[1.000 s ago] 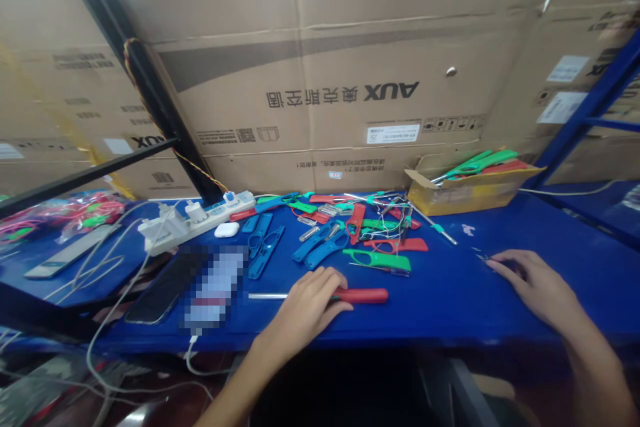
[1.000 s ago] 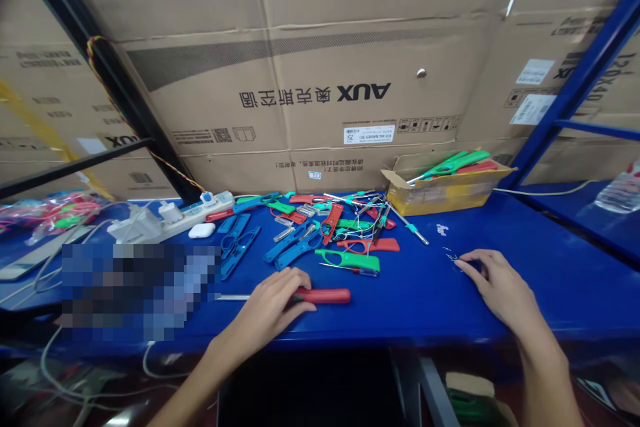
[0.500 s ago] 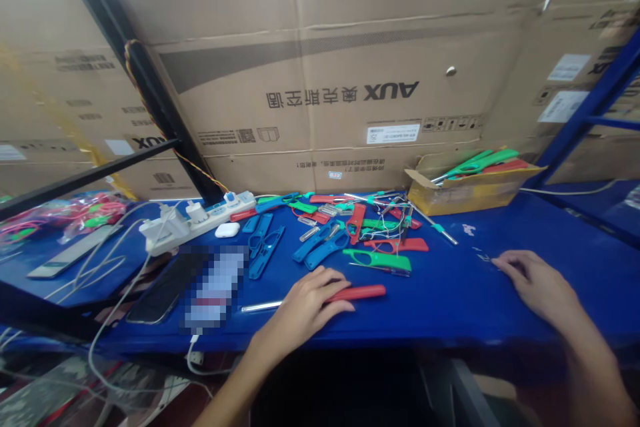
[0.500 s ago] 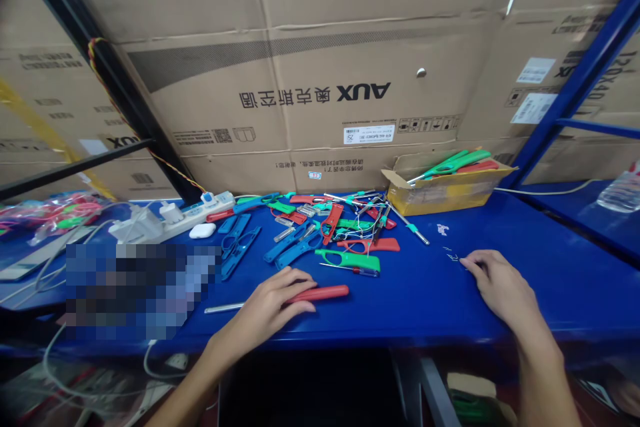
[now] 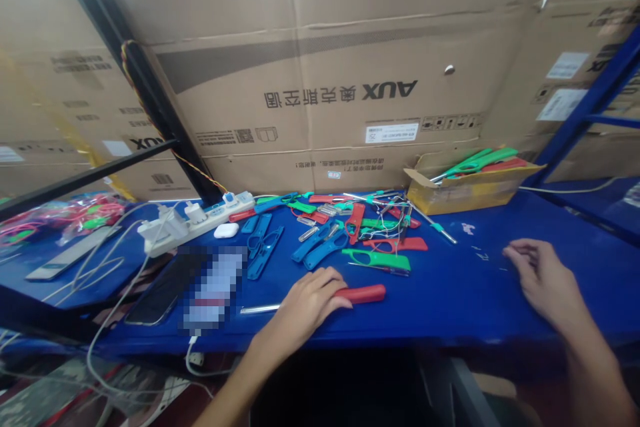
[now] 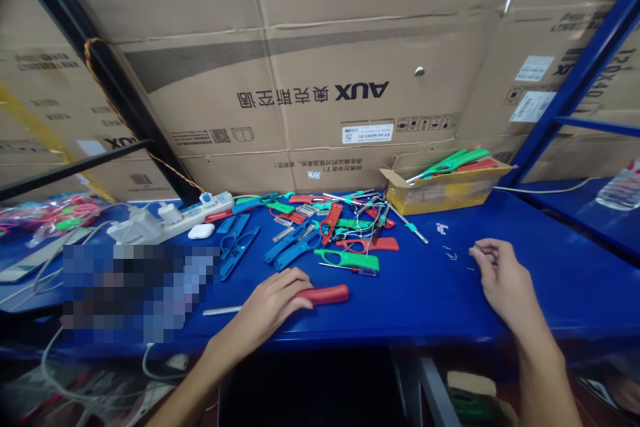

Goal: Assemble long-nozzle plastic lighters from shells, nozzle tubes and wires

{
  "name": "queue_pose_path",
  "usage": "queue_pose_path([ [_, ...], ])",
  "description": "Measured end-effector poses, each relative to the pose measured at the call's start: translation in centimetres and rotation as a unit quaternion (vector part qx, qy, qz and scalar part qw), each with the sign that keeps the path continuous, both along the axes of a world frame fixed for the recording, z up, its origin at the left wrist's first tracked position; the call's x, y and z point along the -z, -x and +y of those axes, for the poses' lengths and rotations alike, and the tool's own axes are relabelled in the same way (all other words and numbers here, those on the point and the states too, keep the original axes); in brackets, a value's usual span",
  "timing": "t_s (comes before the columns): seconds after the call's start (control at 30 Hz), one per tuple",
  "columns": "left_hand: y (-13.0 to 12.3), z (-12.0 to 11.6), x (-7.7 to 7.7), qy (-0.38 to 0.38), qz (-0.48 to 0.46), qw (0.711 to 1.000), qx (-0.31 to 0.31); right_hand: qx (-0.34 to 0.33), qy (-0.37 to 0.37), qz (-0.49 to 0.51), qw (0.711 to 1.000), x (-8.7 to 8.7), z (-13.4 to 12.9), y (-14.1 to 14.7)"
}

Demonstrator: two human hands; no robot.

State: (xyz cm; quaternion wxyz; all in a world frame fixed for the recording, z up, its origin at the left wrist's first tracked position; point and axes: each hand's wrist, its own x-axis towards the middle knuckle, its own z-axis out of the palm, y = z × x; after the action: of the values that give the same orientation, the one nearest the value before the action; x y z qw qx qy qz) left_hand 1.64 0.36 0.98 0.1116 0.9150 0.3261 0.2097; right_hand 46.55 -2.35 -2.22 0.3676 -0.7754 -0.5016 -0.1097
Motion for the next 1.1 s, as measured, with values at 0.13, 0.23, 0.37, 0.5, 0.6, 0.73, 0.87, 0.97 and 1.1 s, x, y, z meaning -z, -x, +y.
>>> queue_pose_path([
  [0.13,-0.3,0.0,1.0,-0.053,0.022,0.997,-0.058,-0.116,-0.027,0.043,0.992,-1.9,-0.5,5.1],
  [0.23,-0.4,0.0,1.2,-0.075,0.016,0.994,-0.08,-0.266,-0.033,0.099,0.958,-3.3,-0.6,10.9],
  [0.37,-0.4,0.1,0.9,-0.105,0.031,0.991,-0.075,-0.385,-0.026,0.14,0.912,-3.4,-0.2,17.6],
  [0.5,-0.4,-0.2,0.7,-0.114,0.012,0.991,-0.061,-0.429,-0.016,0.136,0.893,-2.5,0.2,19.9],
  [0.6,-0.3,-0.3,0.8,-0.13,0.008,0.991,-0.043,-0.446,-0.004,0.126,0.886,-2.1,0.2,19.7],
  [0.73,-0.2,-0.1,1.0,-0.143,-0.003,0.989,-0.031,-0.482,0.015,0.103,0.87,-2.1,0.2,19.2],
  [0.87,-0.3,0.1,1.2,-0.143,-0.007,0.989,-0.034,-0.488,0.026,0.093,0.867,-2.1,0.1,19.3],
  [0.97,-0.4,0.1,1.2,-0.129,-0.006,0.991,-0.039,-0.491,0.033,0.09,0.866,-2.0,0.2,19.4],
  [1.1,-0.5,0.1,1.2,-0.112,-0.012,0.993,-0.041,-0.495,0.04,0.09,0.863,-2.1,0.3,19.5],
])
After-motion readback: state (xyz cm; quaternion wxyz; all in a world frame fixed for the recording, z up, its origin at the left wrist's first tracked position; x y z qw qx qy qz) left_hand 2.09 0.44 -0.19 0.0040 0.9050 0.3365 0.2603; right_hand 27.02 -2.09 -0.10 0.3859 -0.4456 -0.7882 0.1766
